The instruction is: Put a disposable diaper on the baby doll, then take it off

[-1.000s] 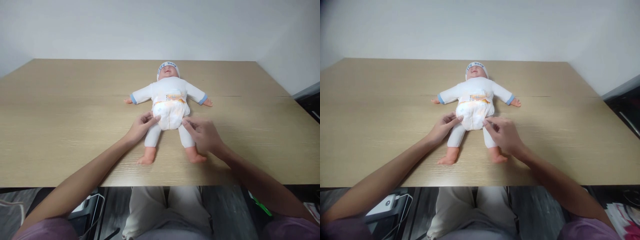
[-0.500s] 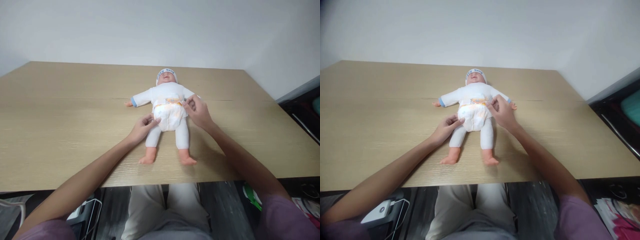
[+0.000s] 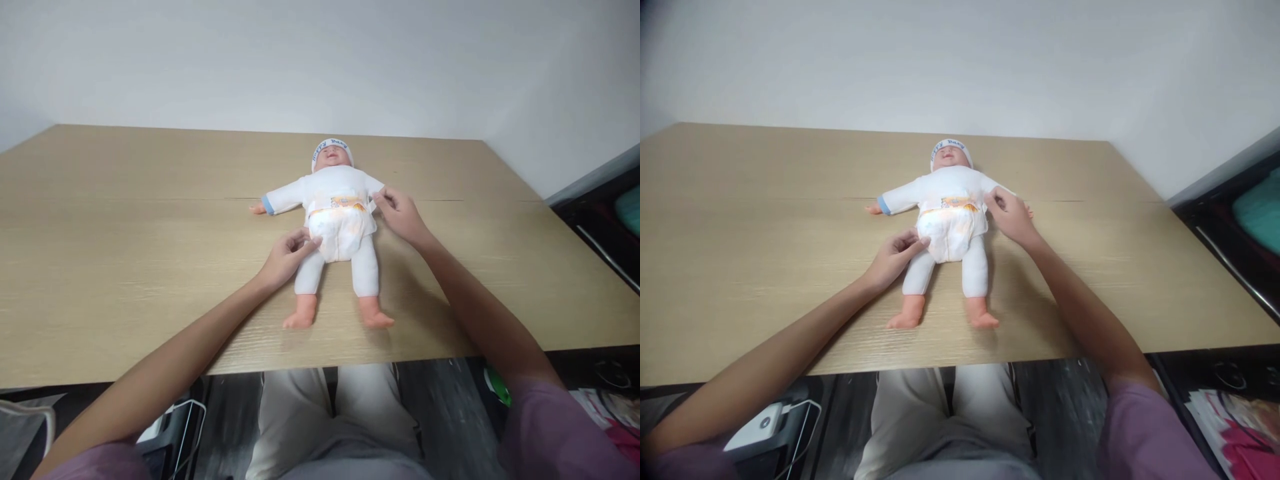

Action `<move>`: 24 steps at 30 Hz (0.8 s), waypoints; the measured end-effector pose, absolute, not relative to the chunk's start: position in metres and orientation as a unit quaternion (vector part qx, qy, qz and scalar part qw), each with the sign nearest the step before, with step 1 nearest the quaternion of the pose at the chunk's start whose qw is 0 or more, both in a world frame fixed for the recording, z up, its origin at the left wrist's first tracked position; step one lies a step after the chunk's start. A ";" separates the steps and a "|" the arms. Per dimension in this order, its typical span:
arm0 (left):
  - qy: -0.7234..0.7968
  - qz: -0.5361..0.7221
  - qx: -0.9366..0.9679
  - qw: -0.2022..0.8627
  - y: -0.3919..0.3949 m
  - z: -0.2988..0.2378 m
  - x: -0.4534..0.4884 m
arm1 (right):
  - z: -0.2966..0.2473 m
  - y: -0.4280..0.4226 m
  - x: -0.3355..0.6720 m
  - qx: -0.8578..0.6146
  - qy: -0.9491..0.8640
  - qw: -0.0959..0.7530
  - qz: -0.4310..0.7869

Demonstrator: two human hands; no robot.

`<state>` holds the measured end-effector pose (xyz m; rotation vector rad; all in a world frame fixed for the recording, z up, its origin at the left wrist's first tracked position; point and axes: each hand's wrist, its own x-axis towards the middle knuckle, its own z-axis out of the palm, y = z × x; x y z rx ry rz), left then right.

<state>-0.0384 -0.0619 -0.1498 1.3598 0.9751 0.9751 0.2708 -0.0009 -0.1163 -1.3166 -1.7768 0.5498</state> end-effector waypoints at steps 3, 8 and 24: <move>0.417 0.411 0.580 0.566 -0.062 -0.150 -0.039 | -0.122 0.002 0.281 -0.511 -0.673 0.448 0.292; 0.418 0.411 0.578 0.568 -0.061 -0.152 -0.041 | -0.115 0.006 0.271 -0.466 -0.708 0.426 0.315; 0.416 0.403 0.594 0.558 -0.060 -0.147 -0.040 | -0.124 -0.012 0.236 -0.475 -0.742 0.449 0.150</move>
